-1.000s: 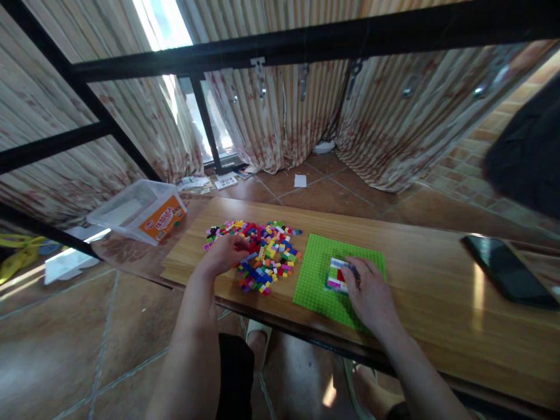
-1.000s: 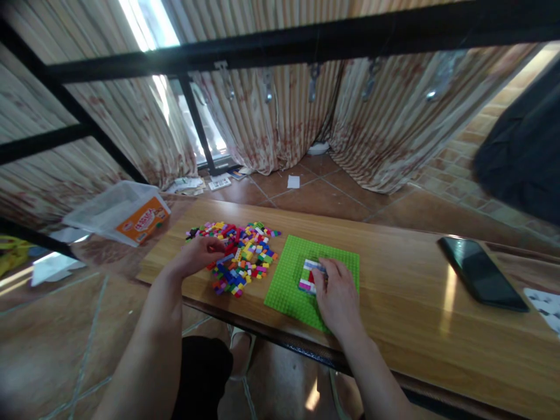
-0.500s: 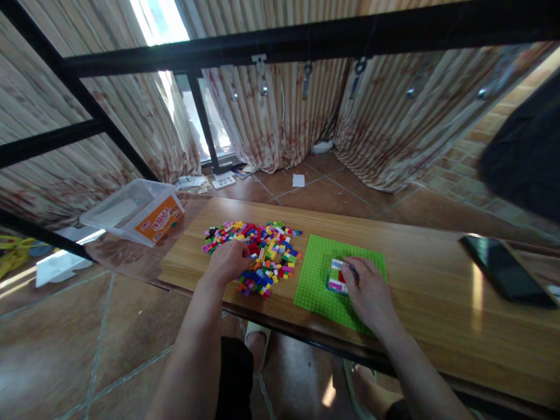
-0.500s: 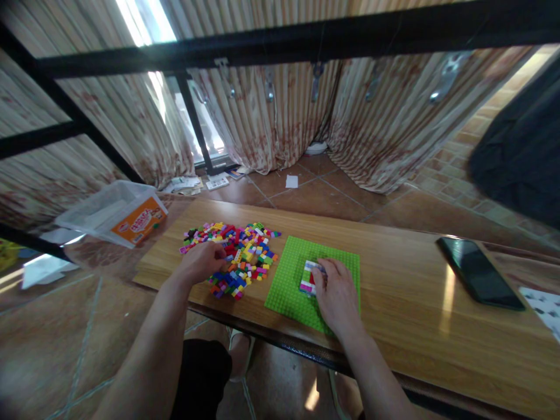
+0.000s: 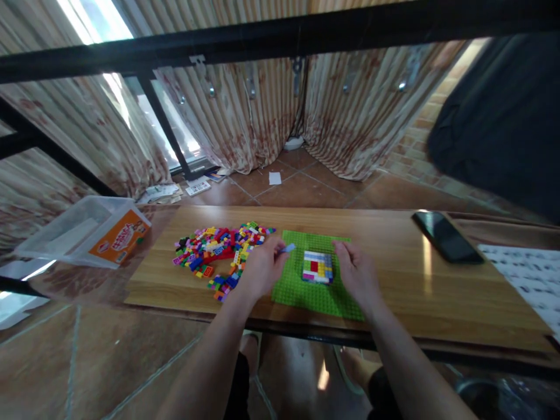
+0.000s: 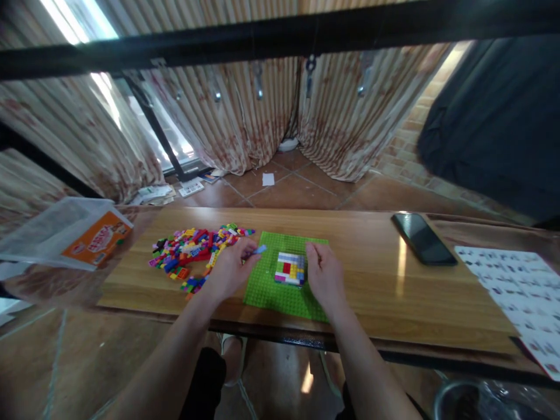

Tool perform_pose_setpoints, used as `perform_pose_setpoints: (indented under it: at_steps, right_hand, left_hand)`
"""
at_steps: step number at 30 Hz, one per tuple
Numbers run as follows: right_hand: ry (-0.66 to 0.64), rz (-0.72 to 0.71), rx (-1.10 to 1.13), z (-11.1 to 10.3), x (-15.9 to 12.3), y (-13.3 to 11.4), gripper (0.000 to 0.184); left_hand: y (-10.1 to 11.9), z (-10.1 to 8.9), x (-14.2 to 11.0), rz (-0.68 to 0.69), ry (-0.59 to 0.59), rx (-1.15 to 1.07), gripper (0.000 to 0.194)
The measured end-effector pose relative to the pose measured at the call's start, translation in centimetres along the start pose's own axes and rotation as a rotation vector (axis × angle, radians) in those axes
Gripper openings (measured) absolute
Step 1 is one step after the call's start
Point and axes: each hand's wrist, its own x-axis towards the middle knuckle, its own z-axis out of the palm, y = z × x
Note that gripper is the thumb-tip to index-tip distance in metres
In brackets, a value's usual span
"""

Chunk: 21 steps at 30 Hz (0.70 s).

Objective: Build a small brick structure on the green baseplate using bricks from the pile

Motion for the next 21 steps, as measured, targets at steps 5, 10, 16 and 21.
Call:
perform_pose_setpoints:
  at_steps: [5, 10, 16, 21]
  right_hand:
    - [-0.019, 0.011, 0.032, -0.3, -0.2, -0.4, 0.047]
    - [-0.044, 0.015, 0.082, -0.8, -0.4, -0.5, 0.042]
    - [-0.083, -0.033, 0.185, -0.8, -0.5, -0.5, 0.033]
    - [-0.112, -0.05, 0.225, -0.7, -0.5, -0.5, 0.023]
  left_hand:
    - [1.8, 2.7, 0.8, 0.033, -0.033, -0.041, 0.005]
    - [2.4, 3.6, 1.5, 0.106, 0.014, -0.104, 0.008]
    - [3.2, 4.9, 1.9, 0.186, 0.022, -0.133, 0.013]
    - [3.3, 5.4, 2.1, 0.24, -0.005, -0.131, 0.012]
